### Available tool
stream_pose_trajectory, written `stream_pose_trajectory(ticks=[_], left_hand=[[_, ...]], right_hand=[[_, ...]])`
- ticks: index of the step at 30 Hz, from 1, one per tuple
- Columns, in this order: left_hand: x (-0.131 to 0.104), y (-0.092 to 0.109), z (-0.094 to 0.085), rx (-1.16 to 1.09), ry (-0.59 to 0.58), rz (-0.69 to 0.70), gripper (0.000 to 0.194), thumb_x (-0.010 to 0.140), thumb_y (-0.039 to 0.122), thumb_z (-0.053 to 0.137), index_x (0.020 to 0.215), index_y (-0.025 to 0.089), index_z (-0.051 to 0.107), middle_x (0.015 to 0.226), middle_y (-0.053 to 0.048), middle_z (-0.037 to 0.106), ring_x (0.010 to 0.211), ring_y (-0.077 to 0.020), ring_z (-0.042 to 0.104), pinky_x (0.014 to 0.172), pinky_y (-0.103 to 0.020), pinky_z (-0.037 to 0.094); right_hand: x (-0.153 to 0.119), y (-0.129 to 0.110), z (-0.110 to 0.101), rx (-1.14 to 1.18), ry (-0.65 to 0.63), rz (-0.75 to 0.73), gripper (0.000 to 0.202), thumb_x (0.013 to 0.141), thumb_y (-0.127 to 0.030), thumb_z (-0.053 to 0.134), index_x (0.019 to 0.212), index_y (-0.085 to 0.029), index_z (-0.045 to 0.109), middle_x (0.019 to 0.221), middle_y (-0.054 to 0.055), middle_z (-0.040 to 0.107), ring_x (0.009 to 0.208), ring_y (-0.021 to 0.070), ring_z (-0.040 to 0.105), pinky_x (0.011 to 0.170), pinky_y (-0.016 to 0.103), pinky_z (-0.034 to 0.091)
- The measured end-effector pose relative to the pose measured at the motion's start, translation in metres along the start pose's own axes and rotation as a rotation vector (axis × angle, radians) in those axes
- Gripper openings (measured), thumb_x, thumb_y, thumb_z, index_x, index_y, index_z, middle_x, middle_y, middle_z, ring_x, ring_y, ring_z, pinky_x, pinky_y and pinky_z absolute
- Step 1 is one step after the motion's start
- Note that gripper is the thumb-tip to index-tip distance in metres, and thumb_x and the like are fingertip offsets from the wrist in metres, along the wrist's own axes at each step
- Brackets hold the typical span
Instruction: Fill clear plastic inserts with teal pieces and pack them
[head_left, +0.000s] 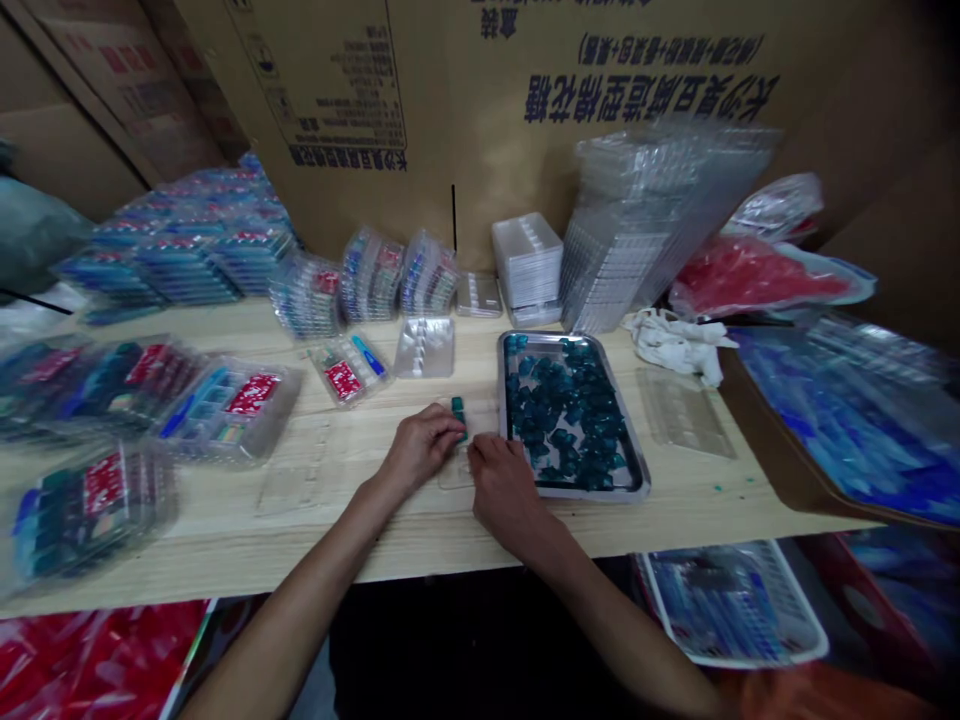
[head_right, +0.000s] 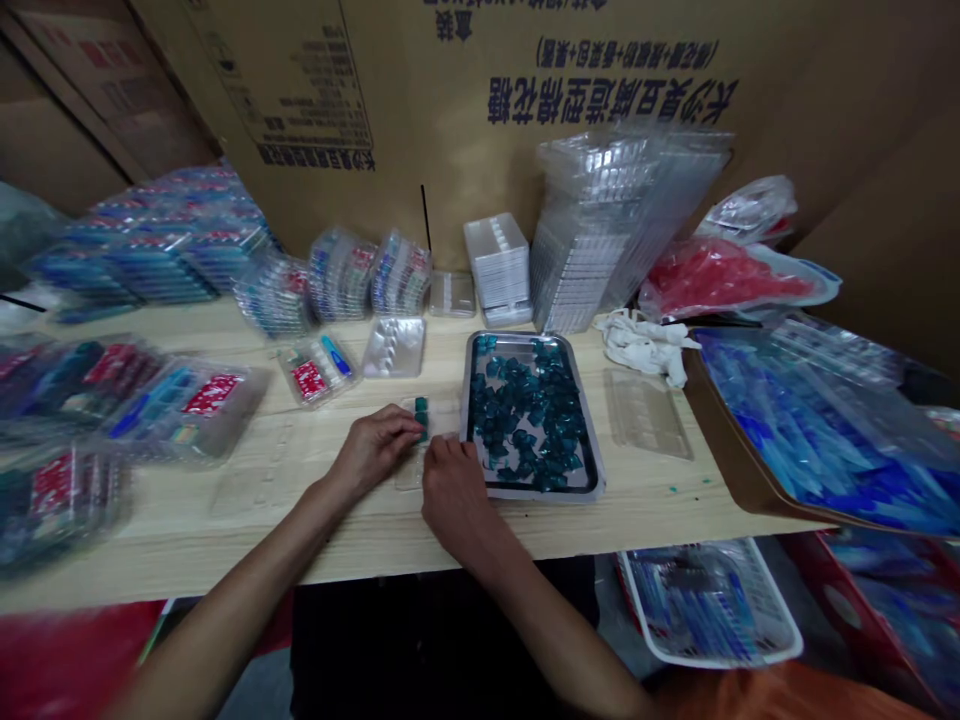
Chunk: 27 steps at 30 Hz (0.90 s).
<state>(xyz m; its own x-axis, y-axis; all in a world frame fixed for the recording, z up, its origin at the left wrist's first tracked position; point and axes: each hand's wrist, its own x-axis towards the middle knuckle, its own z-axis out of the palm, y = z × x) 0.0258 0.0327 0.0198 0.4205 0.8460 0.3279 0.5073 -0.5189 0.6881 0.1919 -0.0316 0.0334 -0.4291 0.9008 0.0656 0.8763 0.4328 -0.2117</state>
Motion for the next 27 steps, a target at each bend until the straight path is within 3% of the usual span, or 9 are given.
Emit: stream_pose_trajectory(ticks=[4, 9, 11, 14, 17, 19, 21, 24, 27], left_hand=[[0.001, -0.004, 0.005, 0.029, -0.021, 0.040, 0.018, 0.090, 0.021, 0.058, 0.089, 0.021, 0.076, 0.090, -0.006, 0.072, 0.082, -0.0160, 0.068, 0.076, -0.027, 0.054], [-0.008, -0.008, 0.007, 0.205, -0.003, 0.113, 0.025, 0.092, 0.019, 0.052, 0.100, 0.022, 0.075, 0.099, -0.008, 0.073, 0.090, -0.0172, 0.069, 0.079, -0.026, 0.055], [-0.011, -0.011, 0.004, 0.293, 0.045, 0.115, 0.027, 0.092, 0.018, 0.050, 0.104, 0.021, 0.074, 0.103, -0.009, 0.071, 0.091, -0.0177, 0.068, 0.077, -0.026, 0.055], [-0.009, -0.013, -0.002, 0.355, 0.083, 0.079, 0.029, 0.091, 0.018, 0.048, 0.106, 0.020, 0.073, 0.102, -0.009, 0.069, 0.086, -0.0178, 0.067, 0.073, -0.027, 0.055], [0.000, 0.002, -0.002, 0.318, 0.145, 0.045, 0.031, 0.089, 0.018, 0.050, 0.113, 0.018, 0.070, 0.112, -0.012, 0.067, 0.101, -0.0224, 0.065, 0.086, -0.034, 0.055], [0.008, 0.021, 0.005, 0.214, 0.191, 0.009, 0.031, 0.089, 0.020, 0.052, 0.114, 0.018, 0.069, 0.116, -0.013, 0.066, 0.109, -0.0247, 0.063, 0.094, -0.038, 0.053], [0.017, 0.042, 0.019, 0.005, 0.170, -0.080, 0.027, 0.089, 0.022, 0.053, 0.110, 0.019, 0.070, 0.108, -0.011, 0.069, 0.100, -0.0226, 0.065, 0.089, -0.037, 0.054], [0.034, 0.066, 0.048, -0.436, 0.099, -0.352, 0.024, 0.091, 0.025, 0.053, 0.107, 0.019, 0.070, 0.091, -0.006, 0.072, 0.076, -0.0161, 0.067, 0.070, -0.029, 0.056], [0.051, 0.076, 0.070, -0.816, 0.129, -0.594, 0.022, 0.086, 0.026, 0.065, 0.106, 0.017, 0.070, 0.082, -0.003, 0.072, 0.061, -0.0117, 0.064, 0.059, -0.023, 0.053]], right_hand=[[0.003, 0.001, -0.001, 0.033, -0.003, -0.002, 0.028, 0.083, -0.007, 0.050, 0.106, -0.010, 0.065, 0.110, 0.015, 0.062, 0.103, 0.0261, 0.052, 0.085, 0.039, 0.036], [0.002, 0.010, -0.017, 0.122, -0.002, -0.015, 0.027, 0.083, -0.007, 0.049, 0.104, -0.014, 0.065, 0.107, 0.011, 0.063, 0.105, 0.0232, 0.054, 0.089, 0.036, 0.034], [0.001, 0.023, -0.025, 0.152, 0.030, 0.073, 0.029, 0.084, -0.007, 0.048, 0.106, -0.016, 0.064, 0.108, 0.009, 0.063, 0.106, 0.0222, 0.054, 0.090, 0.035, 0.033], [0.000, 0.053, -0.035, 0.044, 0.118, 0.347, 0.031, 0.085, -0.008, 0.047, 0.112, -0.016, 0.060, 0.114, 0.014, 0.060, 0.107, 0.0259, 0.053, 0.089, 0.037, 0.032], [-0.003, 0.085, -0.037, -0.060, 0.065, 0.478, 0.029, 0.084, -0.008, 0.048, 0.111, -0.013, 0.057, 0.107, 0.016, 0.062, 0.101, 0.0284, 0.054, 0.085, 0.038, 0.031], [-0.006, 0.098, -0.036, -0.027, 0.055, 0.469, 0.026, 0.085, -0.011, 0.048, 0.110, -0.014, 0.056, 0.103, 0.014, 0.063, 0.098, 0.0273, 0.055, 0.085, 0.038, 0.031], [-0.008, 0.102, -0.036, 0.032, 0.135, 0.454, 0.024, 0.087, -0.016, 0.049, 0.111, -0.016, 0.055, 0.108, 0.012, 0.062, 0.100, 0.0263, 0.054, 0.087, 0.037, 0.030], [-0.010, 0.097, -0.036, 0.098, 0.283, 0.412, 0.022, 0.090, -0.020, 0.047, 0.111, -0.018, 0.054, 0.114, 0.011, 0.060, 0.106, 0.0256, 0.052, 0.091, 0.037, 0.030], [-0.010, 0.089, -0.035, 0.202, 0.338, 0.333, 0.020, 0.090, -0.018, 0.044, 0.107, -0.018, 0.053, 0.110, 0.011, 0.060, 0.106, 0.0247, 0.053, 0.091, 0.036, 0.033]])
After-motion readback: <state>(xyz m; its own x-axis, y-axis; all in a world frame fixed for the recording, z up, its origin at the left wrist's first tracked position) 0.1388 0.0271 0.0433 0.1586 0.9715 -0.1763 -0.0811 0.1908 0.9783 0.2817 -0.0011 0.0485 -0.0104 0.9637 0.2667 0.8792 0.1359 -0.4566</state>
